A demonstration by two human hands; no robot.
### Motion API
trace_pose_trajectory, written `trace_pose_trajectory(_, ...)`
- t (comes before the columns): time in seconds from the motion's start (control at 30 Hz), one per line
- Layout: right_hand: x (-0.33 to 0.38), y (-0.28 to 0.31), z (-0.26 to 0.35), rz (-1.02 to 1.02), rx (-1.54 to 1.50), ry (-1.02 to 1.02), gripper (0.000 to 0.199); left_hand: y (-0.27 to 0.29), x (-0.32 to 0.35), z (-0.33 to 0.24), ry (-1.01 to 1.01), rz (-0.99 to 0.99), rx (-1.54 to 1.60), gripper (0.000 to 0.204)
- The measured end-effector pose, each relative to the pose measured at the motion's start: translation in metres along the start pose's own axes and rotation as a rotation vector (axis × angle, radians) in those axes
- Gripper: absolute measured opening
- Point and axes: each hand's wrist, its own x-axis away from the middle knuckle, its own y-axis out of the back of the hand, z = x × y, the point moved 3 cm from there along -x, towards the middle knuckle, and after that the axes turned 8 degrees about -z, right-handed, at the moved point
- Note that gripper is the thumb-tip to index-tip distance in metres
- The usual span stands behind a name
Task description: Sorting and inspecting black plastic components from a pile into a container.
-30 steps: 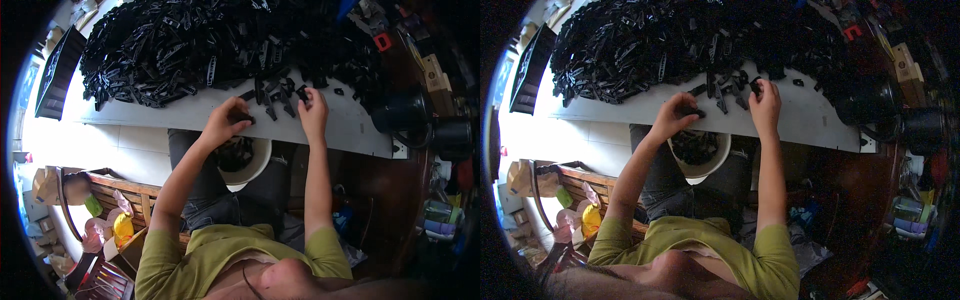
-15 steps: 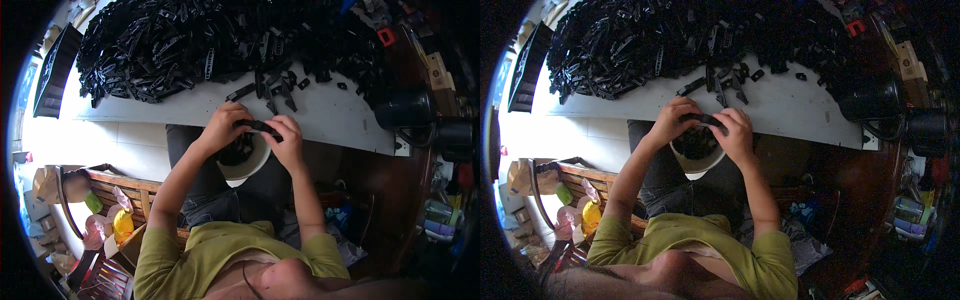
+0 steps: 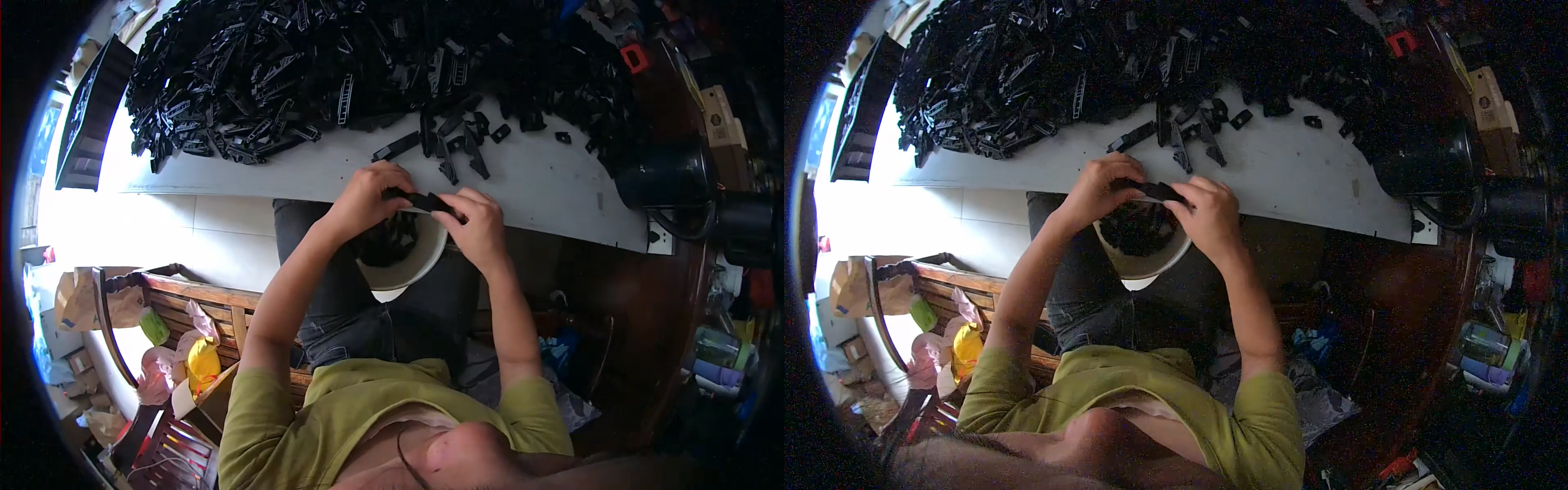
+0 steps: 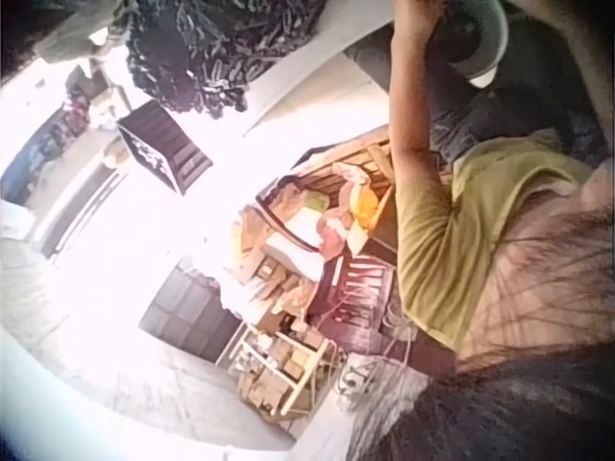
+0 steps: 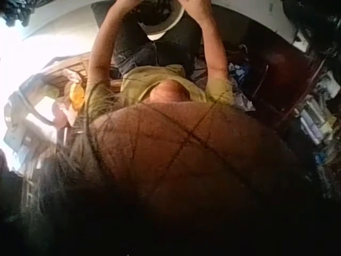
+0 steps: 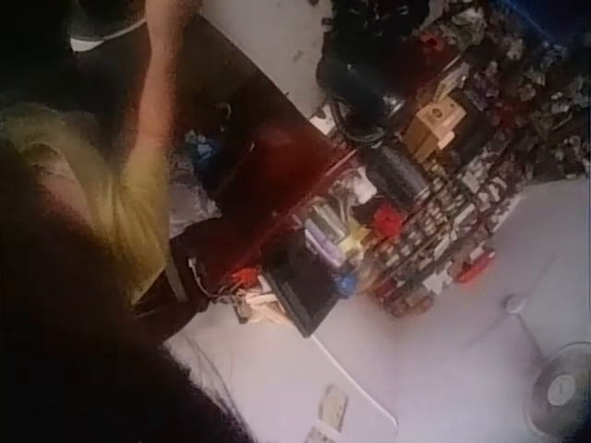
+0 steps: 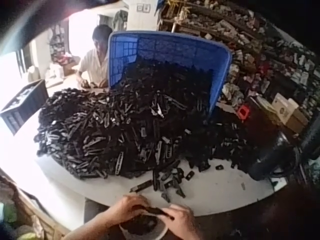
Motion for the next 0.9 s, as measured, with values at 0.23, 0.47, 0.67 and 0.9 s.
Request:
trace_pose_trajectory(0.23, -0.003, 0.009, -0.003, 0.061, 0.058, -0.007, 0.028, 0.001, -0.001, 0.0, 0.02, 0.005, 0.0, 0.026)
trace_pose_trajectory(0.47, -0.005, -0.009, -0.006, 0.129, -0.047, 0.008, 0.027, -0.001, -0.002, 0.004, -0.067, 0.056, 0.047, 0.029)
trace_pose_trajectory(0.67, -0.01, -0.008, -0.011, 0.065, -0.132, 0.03, 0.02, 0.004, 0.007, -0.004, -0.157, 0.052, -0.107, 0.026)
trace_pose_trajectory(0.9, -0.059, 0.034, -0.089, -0.243, 0.367, 0.128, 0.032, 0.024, 0.018, -0.01, 0.015, 0.021, -0.041, 0.018)
